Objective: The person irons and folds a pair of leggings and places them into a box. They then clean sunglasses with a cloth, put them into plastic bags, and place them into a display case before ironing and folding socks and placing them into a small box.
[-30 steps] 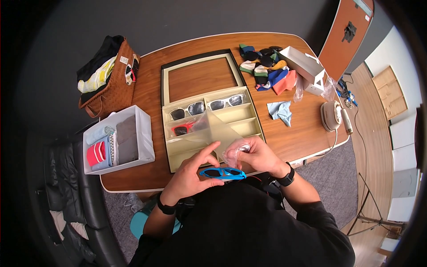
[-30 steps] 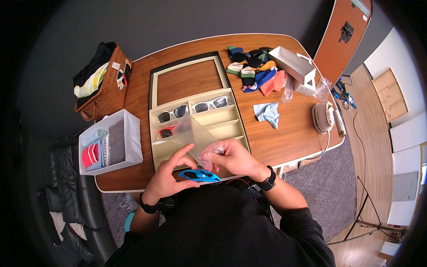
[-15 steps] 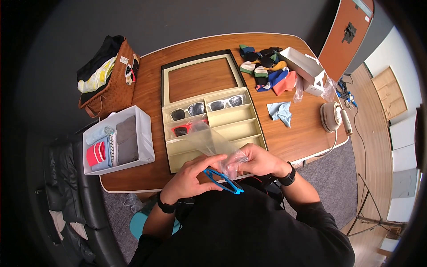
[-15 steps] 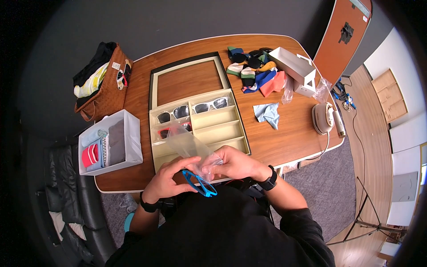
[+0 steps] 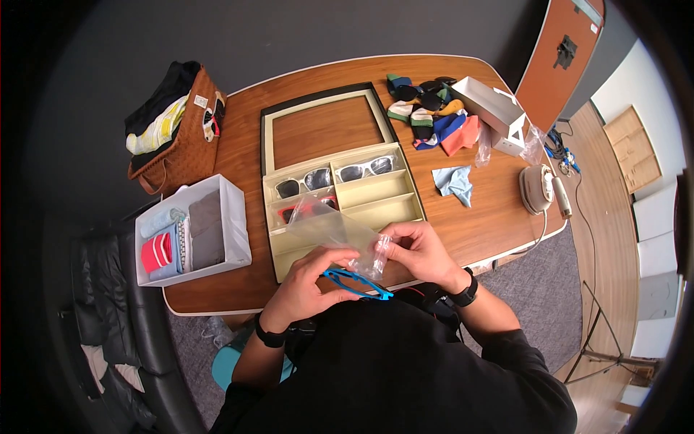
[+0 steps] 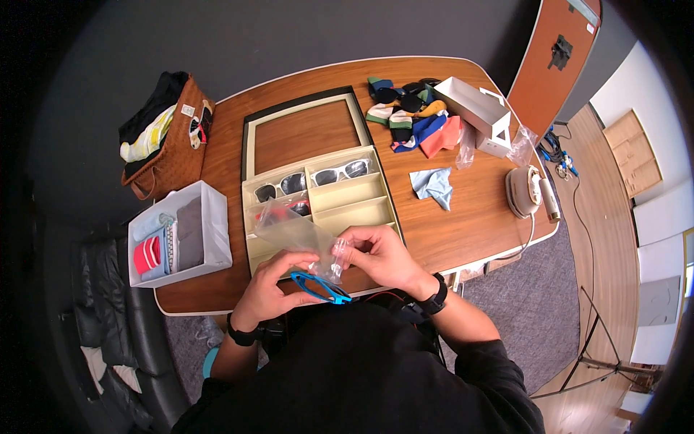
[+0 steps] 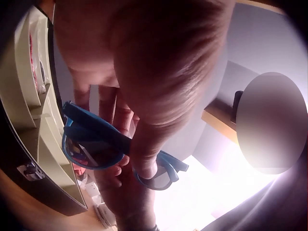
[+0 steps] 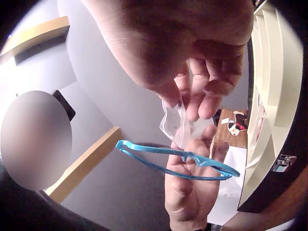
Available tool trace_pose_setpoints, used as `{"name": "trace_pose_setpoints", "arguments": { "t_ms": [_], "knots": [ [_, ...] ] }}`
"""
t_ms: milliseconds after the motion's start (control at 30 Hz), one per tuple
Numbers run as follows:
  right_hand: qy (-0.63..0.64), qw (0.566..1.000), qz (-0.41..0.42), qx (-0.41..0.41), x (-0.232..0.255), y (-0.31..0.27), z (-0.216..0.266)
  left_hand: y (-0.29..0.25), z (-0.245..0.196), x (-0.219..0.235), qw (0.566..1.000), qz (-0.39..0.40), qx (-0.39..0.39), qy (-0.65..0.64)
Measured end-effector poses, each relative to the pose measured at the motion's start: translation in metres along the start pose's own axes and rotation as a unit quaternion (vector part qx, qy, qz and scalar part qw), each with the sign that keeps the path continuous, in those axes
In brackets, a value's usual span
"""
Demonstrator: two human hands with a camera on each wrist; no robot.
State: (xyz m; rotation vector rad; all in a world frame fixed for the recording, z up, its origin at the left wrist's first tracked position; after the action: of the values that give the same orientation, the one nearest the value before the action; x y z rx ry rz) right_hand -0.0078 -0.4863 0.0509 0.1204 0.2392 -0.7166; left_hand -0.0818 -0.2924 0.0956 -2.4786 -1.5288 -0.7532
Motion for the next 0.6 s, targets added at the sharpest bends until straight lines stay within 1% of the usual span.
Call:
{"name": "trace_pose_setpoints", "arguments": {
  "t_ms": [33,100,233,300,333,400,433,467,500,533,567,600],
  "knots": [
    [0.0,1.0,0.0,0.0,0.0,0.0,0.001,0.0,0.001,0.0,1.0,0.0,-0.001,0.0],
    [0.003,0.999,-0.037,0.012,0.003,-0.001,0.004,-0.002,0.005,0.0,1.0,0.003,0.011,-0.008],
    [-0.014,0.999,-0.041,0.006,0.002,-0.002,0.008,0.001,0.002,0.001,1.0,-0.006,0.023,-0.006],
    [-0.051,0.995,-0.082,0.026,0.004,-0.004,0.014,0.002,0.0,0.002,1.0,-0.011,0.019,0.009],
    [-0.051,0.995,-0.082,0.026,0.003,-0.005,0.015,0.002,-0.002,0.002,1.0,-0.011,0.019,0.009],
    [-0.108,0.976,-0.157,0.101,0.007,-0.011,0.027,0.001,-0.008,0.004,0.999,-0.018,-0.002,0.035],
    [-0.108,0.976,-0.157,0.102,0.006,-0.013,0.03,0.002,-0.008,0.004,0.999,-0.018,-0.002,0.036],
    [-0.237,0.942,-0.194,0.135,0.004,-0.019,0.045,0.002,-0.012,0.005,0.998,-0.029,-0.028,0.05],
    [-0.362,0.889,-0.228,0.166,-0.001,-0.024,0.059,0.002,-0.015,0.006,0.996,-0.04,-0.054,0.065],
    [-0.41,0.85,-0.244,0.222,-0.008,-0.026,0.072,0.002,-0.018,0.005,0.996,-0.04,-0.055,0.065],
    [-0.411,0.85,-0.244,0.222,-0.009,-0.025,0.076,0.003,-0.025,0.006,0.994,-0.047,-0.06,0.085],
    [-0.455,0.83,-0.23,0.226,-0.015,-0.024,0.081,0.002,-0.031,0.006,0.991,-0.054,-0.065,0.104]
  ]
}}
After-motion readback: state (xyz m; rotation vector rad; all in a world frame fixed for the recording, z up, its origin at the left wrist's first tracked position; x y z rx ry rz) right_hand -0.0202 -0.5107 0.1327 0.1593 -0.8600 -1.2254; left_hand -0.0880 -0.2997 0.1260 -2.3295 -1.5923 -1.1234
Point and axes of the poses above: each hand's wrist, its own y-axis towards the middle knuckle, its own x-axis out of the back of the hand, z = x × y, the point moved 6 cm from there along y, towards the middle knuckle, and after that the axes turned 8 degrees about z, right-handed, at the moved point
